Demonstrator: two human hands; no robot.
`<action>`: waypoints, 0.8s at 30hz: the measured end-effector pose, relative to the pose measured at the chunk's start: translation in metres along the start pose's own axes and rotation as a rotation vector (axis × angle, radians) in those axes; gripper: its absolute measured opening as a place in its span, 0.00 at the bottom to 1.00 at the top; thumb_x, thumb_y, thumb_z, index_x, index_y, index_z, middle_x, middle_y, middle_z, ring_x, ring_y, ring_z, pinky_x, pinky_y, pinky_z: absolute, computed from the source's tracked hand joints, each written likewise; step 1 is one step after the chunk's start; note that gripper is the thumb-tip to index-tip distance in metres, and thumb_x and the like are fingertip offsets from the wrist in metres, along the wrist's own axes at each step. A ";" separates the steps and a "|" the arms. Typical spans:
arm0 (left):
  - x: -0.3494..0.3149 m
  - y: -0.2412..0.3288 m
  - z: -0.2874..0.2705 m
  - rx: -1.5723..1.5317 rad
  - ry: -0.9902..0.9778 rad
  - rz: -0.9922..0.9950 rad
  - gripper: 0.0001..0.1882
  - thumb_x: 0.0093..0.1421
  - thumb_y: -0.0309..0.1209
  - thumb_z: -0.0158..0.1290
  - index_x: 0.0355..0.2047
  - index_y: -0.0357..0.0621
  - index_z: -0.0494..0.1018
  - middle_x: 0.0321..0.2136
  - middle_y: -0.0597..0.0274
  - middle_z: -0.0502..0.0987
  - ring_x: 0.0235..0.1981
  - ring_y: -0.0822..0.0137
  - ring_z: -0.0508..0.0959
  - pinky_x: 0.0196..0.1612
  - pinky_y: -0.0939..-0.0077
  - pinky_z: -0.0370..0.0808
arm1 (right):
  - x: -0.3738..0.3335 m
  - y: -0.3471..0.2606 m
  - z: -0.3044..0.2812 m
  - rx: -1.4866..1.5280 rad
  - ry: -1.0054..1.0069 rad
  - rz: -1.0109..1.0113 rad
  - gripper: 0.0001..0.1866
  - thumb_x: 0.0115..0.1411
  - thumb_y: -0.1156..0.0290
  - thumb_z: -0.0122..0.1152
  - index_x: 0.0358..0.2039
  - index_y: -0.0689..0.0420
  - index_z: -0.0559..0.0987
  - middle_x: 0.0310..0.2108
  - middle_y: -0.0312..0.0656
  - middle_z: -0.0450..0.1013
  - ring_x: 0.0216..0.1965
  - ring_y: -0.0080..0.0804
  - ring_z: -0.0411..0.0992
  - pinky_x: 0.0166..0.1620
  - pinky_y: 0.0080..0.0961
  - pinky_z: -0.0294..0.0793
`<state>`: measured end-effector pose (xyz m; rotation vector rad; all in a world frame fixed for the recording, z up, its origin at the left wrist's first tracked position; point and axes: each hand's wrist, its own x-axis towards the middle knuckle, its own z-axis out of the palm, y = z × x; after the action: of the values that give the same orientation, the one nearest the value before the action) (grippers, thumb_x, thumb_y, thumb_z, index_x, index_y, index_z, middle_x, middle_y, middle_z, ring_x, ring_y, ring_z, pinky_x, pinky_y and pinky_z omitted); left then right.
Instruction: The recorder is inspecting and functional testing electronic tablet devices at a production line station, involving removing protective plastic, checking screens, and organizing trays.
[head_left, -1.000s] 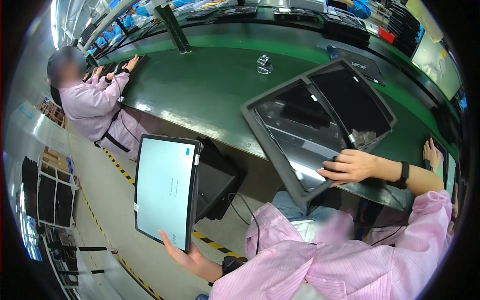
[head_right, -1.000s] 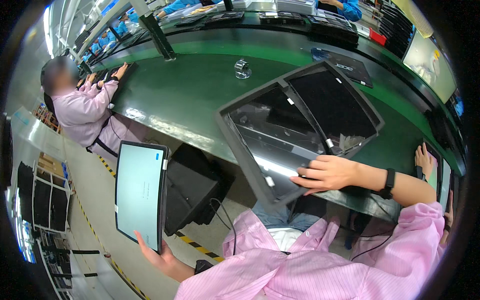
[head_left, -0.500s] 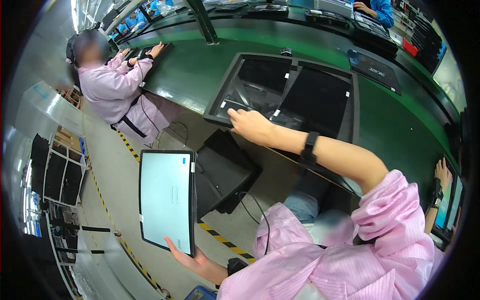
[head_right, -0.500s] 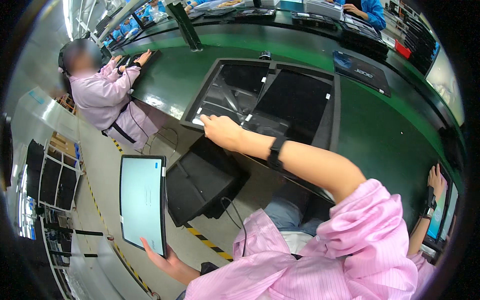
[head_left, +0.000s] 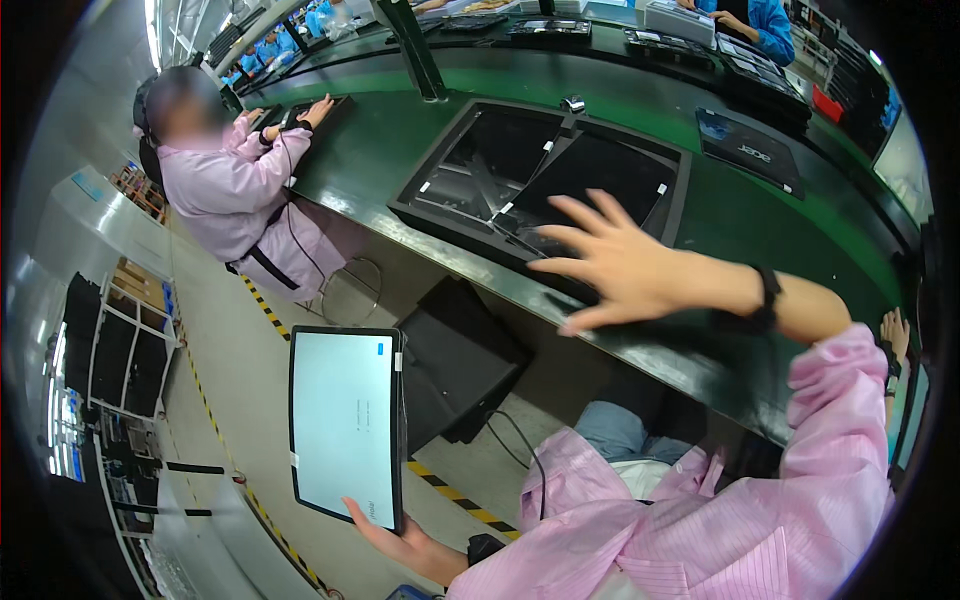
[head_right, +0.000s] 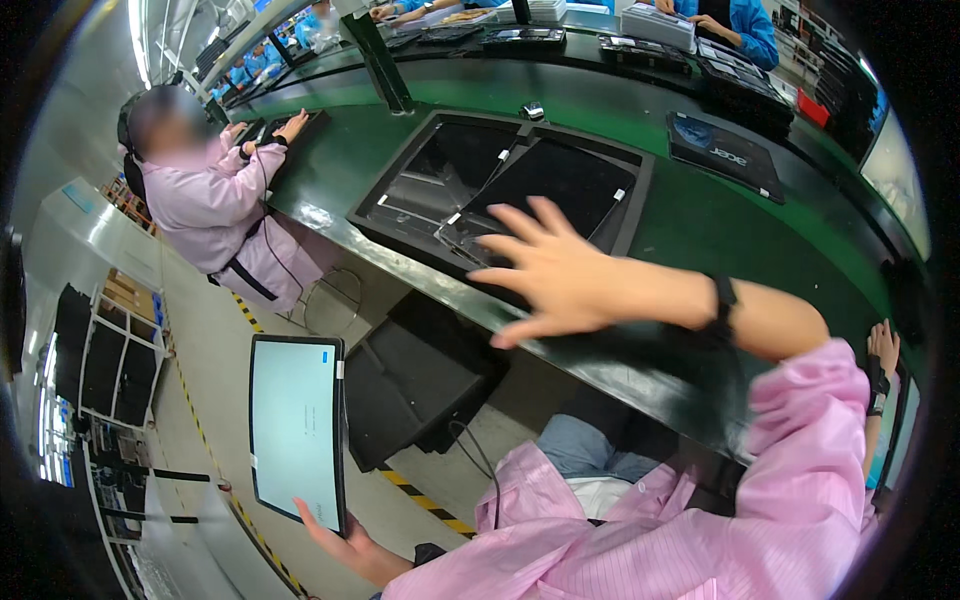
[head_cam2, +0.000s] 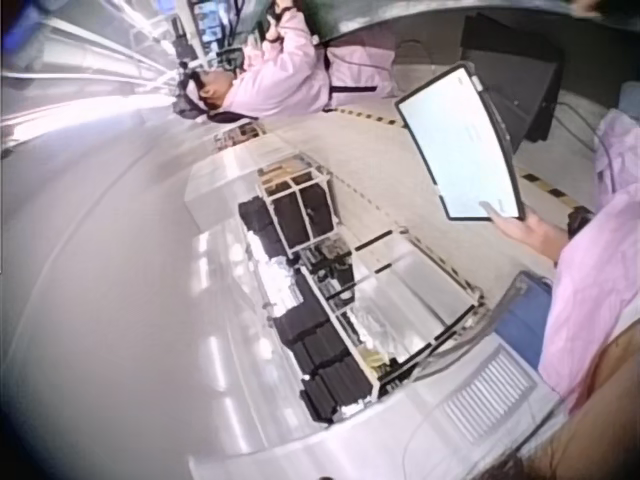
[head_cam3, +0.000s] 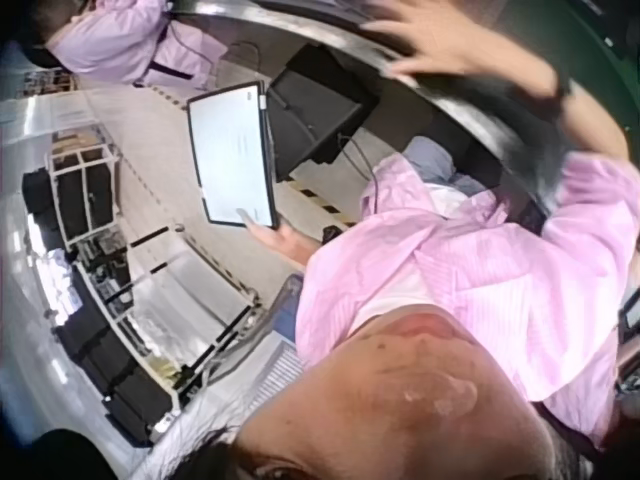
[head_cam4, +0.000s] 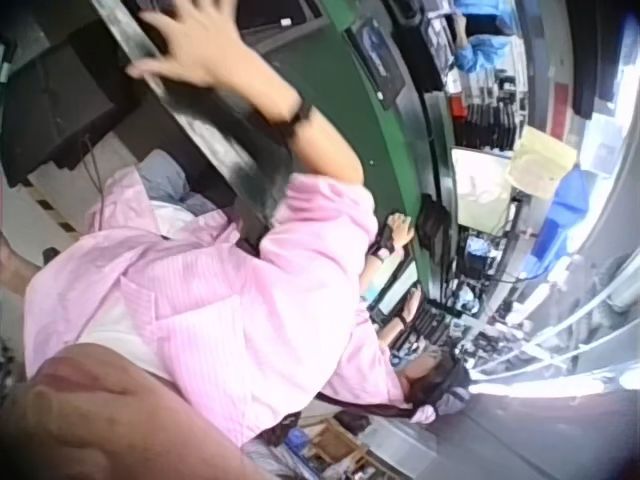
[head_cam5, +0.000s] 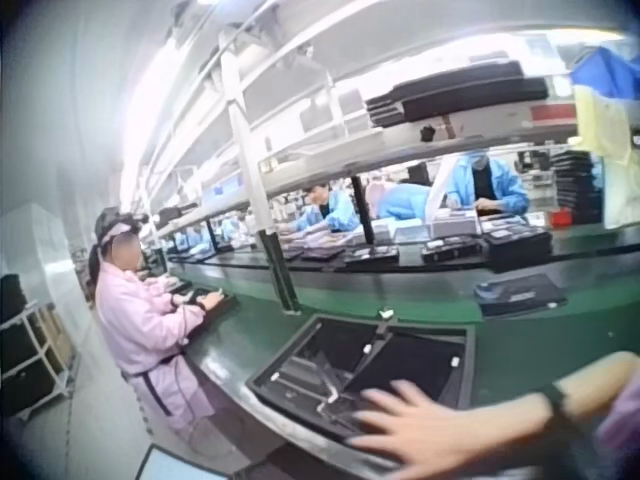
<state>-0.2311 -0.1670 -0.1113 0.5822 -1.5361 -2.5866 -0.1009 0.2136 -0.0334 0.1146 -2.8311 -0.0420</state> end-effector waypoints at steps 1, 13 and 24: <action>0.001 -0.002 0.000 0.005 -0.001 -0.006 0.30 0.55 0.41 0.53 0.54 0.37 0.60 0.48 0.55 0.67 0.48 0.63 0.68 0.48 0.69 0.65 | -0.027 0.002 -0.006 -0.060 -0.057 0.095 0.42 0.46 0.33 0.50 0.54 0.51 0.67 0.56 0.54 0.56 0.62 0.58 0.42 0.58 0.61 0.38; 0.000 -0.009 0.010 0.045 -0.031 -0.017 0.29 0.54 0.42 0.55 0.50 0.36 0.63 0.46 0.58 0.69 0.45 0.65 0.70 0.46 0.73 0.65 | 0.006 0.037 0.060 0.088 0.045 0.183 0.40 0.49 0.41 0.53 0.60 0.42 0.57 0.60 0.57 0.46 0.62 0.56 0.42 0.58 0.58 0.40; -0.009 -0.004 -0.003 0.067 -0.067 0.058 0.32 0.49 0.46 0.59 0.49 0.40 0.66 0.43 0.62 0.69 0.42 0.68 0.68 0.43 0.74 0.61 | 0.026 0.067 0.072 0.142 0.087 0.147 0.42 0.47 0.40 0.56 0.60 0.44 0.58 0.61 0.54 0.48 0.63 0.53 0.41 0.58 0.57 0.44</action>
<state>-0.2214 -0.1654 -0.1132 0.4542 -1.6399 -2.5448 -0.1530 0.2798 -0.0915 -0.0589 -2.7451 0.1912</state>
